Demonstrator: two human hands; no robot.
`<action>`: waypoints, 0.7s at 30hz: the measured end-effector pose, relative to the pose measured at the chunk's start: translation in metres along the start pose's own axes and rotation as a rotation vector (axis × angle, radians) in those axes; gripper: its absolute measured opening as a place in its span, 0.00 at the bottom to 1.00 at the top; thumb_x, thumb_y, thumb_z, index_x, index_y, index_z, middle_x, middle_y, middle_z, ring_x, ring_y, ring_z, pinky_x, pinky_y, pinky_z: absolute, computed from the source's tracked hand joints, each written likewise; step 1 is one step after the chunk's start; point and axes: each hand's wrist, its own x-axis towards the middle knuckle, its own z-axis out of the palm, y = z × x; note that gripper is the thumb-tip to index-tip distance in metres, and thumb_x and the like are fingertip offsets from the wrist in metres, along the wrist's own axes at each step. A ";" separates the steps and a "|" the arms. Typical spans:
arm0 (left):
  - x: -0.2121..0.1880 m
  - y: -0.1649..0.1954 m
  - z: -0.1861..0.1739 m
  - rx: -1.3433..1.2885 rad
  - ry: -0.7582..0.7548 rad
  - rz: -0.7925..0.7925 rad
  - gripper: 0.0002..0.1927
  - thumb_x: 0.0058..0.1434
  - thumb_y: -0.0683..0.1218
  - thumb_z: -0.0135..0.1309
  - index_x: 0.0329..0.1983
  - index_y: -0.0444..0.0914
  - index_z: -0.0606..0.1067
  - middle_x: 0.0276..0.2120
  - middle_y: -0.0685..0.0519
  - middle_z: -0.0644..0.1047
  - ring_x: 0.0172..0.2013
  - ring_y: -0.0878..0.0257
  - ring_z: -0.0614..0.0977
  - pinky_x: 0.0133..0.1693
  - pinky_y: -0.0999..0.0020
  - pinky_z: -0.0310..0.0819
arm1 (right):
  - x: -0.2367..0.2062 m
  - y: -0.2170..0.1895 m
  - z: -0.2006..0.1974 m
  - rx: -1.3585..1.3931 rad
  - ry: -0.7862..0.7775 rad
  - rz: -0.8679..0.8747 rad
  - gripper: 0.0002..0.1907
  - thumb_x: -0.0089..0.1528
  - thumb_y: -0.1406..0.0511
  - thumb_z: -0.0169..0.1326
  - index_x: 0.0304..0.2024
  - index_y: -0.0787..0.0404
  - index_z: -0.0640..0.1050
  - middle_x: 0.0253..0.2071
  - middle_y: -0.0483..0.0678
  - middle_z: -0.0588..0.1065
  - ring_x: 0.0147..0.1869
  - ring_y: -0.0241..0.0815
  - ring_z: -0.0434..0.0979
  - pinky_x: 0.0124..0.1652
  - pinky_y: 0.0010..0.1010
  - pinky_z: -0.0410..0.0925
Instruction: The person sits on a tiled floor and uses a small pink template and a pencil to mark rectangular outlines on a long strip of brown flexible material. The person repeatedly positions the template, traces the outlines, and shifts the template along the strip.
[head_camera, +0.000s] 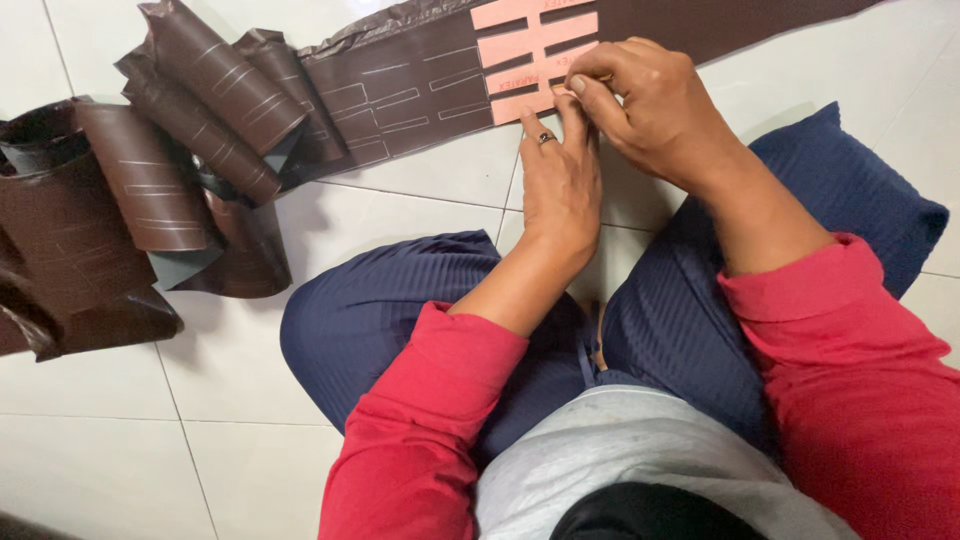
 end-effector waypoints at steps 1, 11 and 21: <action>0.001 -0.001 0.000 -0.006 0.016 -0.001 0.32 0.66 0.51 0.44 0.72 0.36 0.60 0.68 0.43 0.62 0.56 0.44 0.77 0.60 0.57 0.64 | -0.001 0.001 -0.001 0.001 -0.013 0.018 0.07 0.74 0.66 0.57 0.44 0.65 0.80 0.40 0.53 0.78 0.44 0.54 0.78 0.44 0.40 0.70; 0.003 -0.018 0.008 -0.240 0.297 -0.015 0.12 0.63 0.45 0.53 0.49 0.39 0.73 0.42 0.50 0.72 0.39 0.54 0.81 0.41 0.62 0.74 | -0.021 0.023 -0.022 -0.094 0.017 0.050 0.06 0.74 0.68 0.54 0.47 0.65 0.80 0.39 0.54 0.79 0.48 0.54 0.80 0.48 0.40 0.71; 0.020 -0.033 0.018 -0.318 0.426 0.013 0.02 0.58 0.42 0.53 0.34 0.42 0.73 0.33 0.53 0.74 0.26 0.58 0.81 0.33 0.62 0.74 | -0.024 0.023 -0.024 -0.105 0.035 0.055 0.06 0.74 0.69 0.53 0.46 0.65 0.80 0.37 0.52 0.78 0.46 0.52 0.79 0.47 0.39 0.71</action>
